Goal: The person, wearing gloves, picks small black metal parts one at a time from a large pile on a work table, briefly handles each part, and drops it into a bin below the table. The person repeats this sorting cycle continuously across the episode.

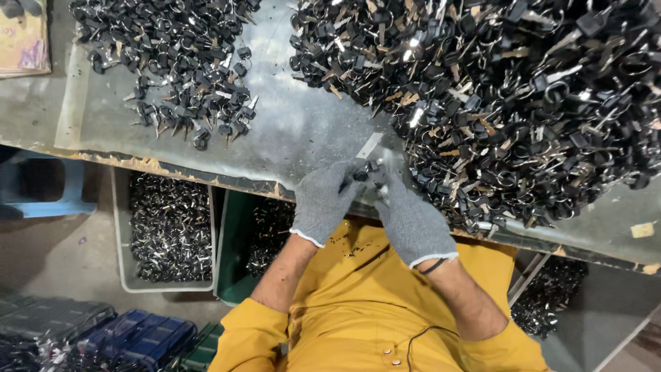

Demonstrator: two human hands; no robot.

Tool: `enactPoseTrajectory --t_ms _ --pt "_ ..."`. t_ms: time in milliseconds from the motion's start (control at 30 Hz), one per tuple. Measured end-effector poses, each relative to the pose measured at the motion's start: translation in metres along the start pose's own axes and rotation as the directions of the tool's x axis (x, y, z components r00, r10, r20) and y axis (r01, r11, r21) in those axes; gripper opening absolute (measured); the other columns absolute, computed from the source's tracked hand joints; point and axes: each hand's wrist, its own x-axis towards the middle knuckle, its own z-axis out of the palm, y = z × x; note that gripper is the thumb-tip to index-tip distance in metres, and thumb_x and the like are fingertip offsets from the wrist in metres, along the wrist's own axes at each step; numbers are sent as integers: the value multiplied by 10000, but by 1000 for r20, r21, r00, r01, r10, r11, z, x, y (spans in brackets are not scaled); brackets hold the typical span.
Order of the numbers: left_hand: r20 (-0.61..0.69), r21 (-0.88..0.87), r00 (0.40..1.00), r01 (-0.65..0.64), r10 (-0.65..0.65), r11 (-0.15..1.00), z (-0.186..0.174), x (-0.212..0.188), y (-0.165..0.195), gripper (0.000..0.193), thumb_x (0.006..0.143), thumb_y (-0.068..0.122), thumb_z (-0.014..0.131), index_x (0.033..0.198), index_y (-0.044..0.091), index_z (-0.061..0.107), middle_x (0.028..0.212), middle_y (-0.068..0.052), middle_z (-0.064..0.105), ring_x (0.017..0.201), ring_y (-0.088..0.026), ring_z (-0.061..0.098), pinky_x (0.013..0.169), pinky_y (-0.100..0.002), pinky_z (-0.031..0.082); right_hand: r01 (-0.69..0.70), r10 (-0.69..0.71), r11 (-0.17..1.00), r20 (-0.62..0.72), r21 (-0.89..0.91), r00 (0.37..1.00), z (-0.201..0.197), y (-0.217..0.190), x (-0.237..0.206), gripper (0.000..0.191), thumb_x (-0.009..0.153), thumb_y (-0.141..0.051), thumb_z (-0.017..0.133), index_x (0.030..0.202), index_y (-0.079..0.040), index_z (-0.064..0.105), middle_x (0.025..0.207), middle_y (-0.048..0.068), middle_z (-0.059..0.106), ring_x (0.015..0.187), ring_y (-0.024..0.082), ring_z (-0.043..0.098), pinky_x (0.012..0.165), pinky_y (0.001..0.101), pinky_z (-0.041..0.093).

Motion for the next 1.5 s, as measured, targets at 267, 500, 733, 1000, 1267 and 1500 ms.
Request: enactPoseTrajectory --t_ms 267,500,733,1000,1267,1500 --pt "-47 190 965 -244 257 951 16 -5 -11 124 850 64 705 955 100 650 851 -102 662 854 -327 670 781 -476 520 4 -1 992 26 -128 1000 0 -21 15 217 1041 -262 517 1149 -75 528 1012 216 711 770 406 744 631 519 605" --pt "-31 166 956 -283 291 945 17 -6 -18 99 869 74 672 959 87 632 832 -100 625 822 -317 651 767 -461 513 97 -92 988 -49 120 995 -10 -6 14 626 1022 -298 575 1525 0 351 937 206 729 755 443 721 609 522 578" --pt "-58 200 923 -362 380 911 20 -7 -17 130 891 62 654 1019 89 646 864 -90 626 848 -301 657 771 -451 516 56 -56 998 -64 -9 996 22 -2 21 231 1029 -238 500 1156 -47 533 944 243 725 780 450 723 650 564 572" --pt "-45 209 954 -283 298 936 24 -9 -22 91 897 105 686 987 103 672 818 -83 653 814 -282 687 744 -428 531 -6 11 989 -33 147 999 2 -2 12 536 980 -324 544 1416 -34 426 883 272 717 777 480 707 661 568 566" --pt "-34 172 963 -259 268 951 18 -7 -16 168 905 74 680 1070 102 672 895 -97 696 873 -293 711 781 -436 555 44 -44 999 -5 -13 999 1 -7 22 523 1023 -290 519 1445 -16 378 913 244 736 764 396 742 639 504 590" --pt "-117 70 958 -255 262 964 12 -7 -1 283 876 46 684 1138 155 682 1076 -88 751 973 -266 731 838 -412 563 56 -63 966 -22 -254 998 7 -14 2 207 1014 -236 560 1135 -68 545 1015 161 705 684 291 754 504 410 600"
